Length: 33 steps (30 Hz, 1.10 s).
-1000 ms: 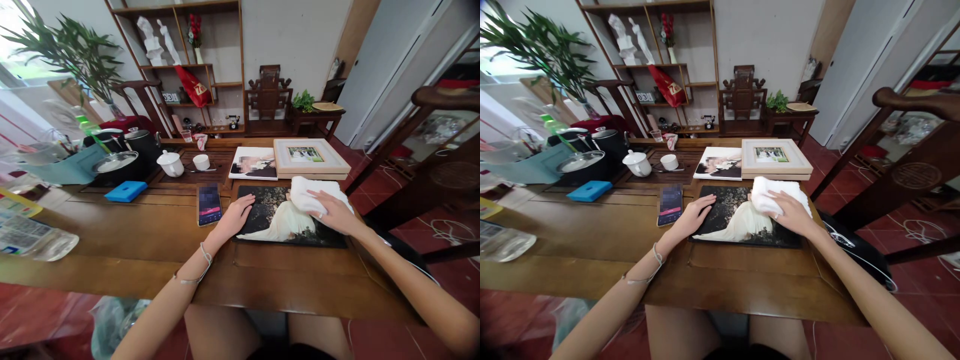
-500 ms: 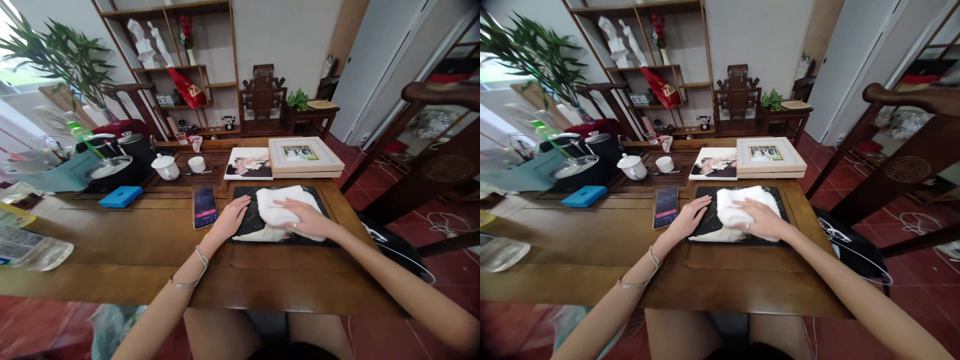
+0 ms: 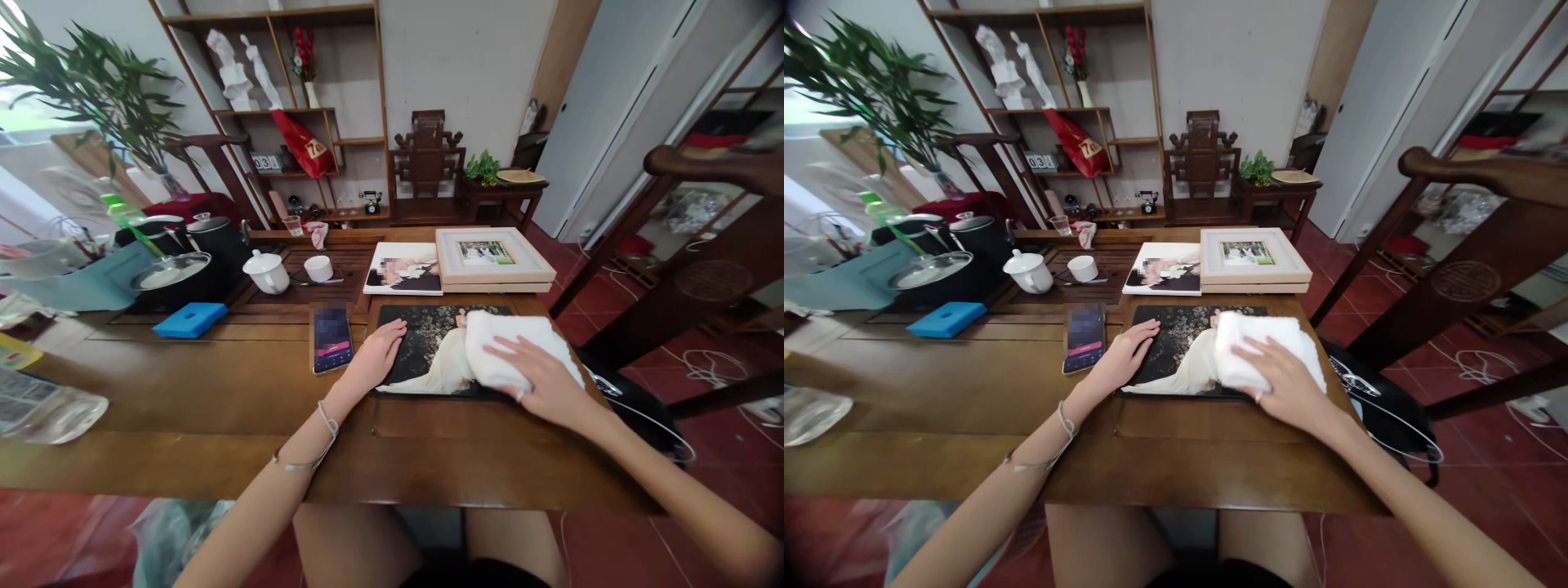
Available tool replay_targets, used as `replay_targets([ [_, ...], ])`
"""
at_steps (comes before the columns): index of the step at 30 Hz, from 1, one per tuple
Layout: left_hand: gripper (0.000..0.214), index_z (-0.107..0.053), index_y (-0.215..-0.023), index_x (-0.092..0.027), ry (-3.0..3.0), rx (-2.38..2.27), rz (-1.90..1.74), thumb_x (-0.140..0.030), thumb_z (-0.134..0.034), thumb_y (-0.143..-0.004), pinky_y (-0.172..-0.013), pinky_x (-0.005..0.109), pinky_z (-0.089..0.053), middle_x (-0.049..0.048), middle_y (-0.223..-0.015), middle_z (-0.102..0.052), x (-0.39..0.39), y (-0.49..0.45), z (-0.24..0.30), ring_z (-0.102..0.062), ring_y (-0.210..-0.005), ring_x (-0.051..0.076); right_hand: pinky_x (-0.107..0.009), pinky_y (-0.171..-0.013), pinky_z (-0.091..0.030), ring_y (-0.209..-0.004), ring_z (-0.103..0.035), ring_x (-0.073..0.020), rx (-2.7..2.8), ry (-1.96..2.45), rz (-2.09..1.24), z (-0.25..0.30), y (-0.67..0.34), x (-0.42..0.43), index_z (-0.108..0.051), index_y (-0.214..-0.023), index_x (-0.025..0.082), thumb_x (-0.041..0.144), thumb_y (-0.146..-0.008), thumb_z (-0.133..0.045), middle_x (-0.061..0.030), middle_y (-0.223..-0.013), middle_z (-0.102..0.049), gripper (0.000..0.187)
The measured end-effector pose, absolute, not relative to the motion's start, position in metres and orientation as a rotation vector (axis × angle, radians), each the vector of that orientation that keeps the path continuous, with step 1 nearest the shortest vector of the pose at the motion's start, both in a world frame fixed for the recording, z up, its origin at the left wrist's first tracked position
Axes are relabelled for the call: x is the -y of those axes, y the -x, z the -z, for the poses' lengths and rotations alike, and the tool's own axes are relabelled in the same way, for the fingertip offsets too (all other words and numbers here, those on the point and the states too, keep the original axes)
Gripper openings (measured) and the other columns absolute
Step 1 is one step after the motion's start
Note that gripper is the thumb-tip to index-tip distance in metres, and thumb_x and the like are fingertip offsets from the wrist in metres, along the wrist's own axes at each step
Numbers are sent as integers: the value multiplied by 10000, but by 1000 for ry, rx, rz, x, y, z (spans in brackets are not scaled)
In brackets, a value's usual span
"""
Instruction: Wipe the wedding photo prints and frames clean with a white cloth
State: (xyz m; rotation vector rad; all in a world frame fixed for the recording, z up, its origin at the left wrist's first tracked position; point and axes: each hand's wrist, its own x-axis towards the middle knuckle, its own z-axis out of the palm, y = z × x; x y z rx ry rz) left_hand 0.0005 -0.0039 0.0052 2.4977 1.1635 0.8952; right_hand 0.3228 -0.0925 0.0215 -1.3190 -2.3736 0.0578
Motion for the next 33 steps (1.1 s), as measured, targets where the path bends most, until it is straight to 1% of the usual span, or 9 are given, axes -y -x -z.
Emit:
replay_targets([
  [5,314,-670,-1139,-118,-2466,-1139,-897,-164,-421,-953,-1106,442,-436,137,-1308,-629,5,1,-9,-551,-1279,241,-556,-1162,-258,-1378,-399,-280,2576,1026,-298,-32,-281,131,-436,-1446,262,335,-857,-629,-67,-1419,-537,625],
  [9,309,-688,-1136,-133,-2393,-1125,-916,-179,-459,-933,-1092,438,-450,118,-1280,-652,2,3,-12,-583,-1245,240,-542,-1138,-311,-1344,-447,-298,2516,1068,-407,-38,-276,105,-525,-1385,258,414,-880,-598,-80,-1428,-523,533],
  [12,287,-704,-1118,-148,-2338,-1144,-941,-184,-514,-906,-1082,437,-457,103,-1250,-672,2,3,-14,-609,-1211,241,-549,-1111,-351,-1312,-483,-318,2379,1284,-313,-38,-274,74,-591,-1324,251,435,-892,-563,-77,-1381,-572,470],
  [18,255,-719,-1066,-160,-2241,-1188,-1092,-159,-523,-903,-1023,411,-496,98,-1164,-716,3,1,-15,-662,-1118,233,-599,-1120,-288,-1342,-430,-365,2382,1532,-82,-39,-204,65,-564,-1337,126,307,-871,-567,-163,-1366,-573,499],
  [21,266,-714,-1072,-170,-2141,-1200,-1163,-148,-509,-904,-993,381,-514,84,-1148,-723,4,1,-17,-678,-1077,221,-663,-1113,-235,-1378,-340,-426,2545,1429,-103,-42,-166,87,-500,-1382,58,215,-840,-557,-186,-1422,-511,567],
  [24,297,-710,-1087,-178,-2044,-1231,-1186,-133,-474,-913,-939,357,-544,72,-1120,-734,5,2,-20,-703,-1006,208,-655,-1129,-211,-1397,-300,-425,2662,1216,-204,-47,-157,109,-477,-1394,36,198,-823,-555,-180,-1452,-478,599],
  [27,296,-714,-1077,-189,-2042,-1268,-1164,-131,-471,-920,-931,360,-549,64,-1098,-743,8,1,-20,-709,-992,209,-578,-1158,-235,-1394,-351,-347,2681,1049,-354,-51,-179,121,-525,-1365,89,205,-805,-579,-134,-1404,-547,574],
  [30,254,-711,-1087,-185,-2134,-1292,-1116,-150,-540,-901,-989,390,-519,75,-1126,-733,12,-4,-18,-687,-1064,225,-489,-1151,-298,-1322,-475,-271,2560,1132,-394,-52,-216,119,-585,-1308,128,234,-835,-568,-126,-1323,-619,485],
  [33,260,-710,-1101,-172,-2237,-1274,-1068,-204,-658,-849,-1036,426,-489,108,-1186,-705,16,-9,-15,-640,-1159,253,-480,-1096,-364,-1248,-548,-291,2383,1355,-270,-50,-250,100,-637,-1233,119,324,-900,-508,-158,-1297,-630,412],
])
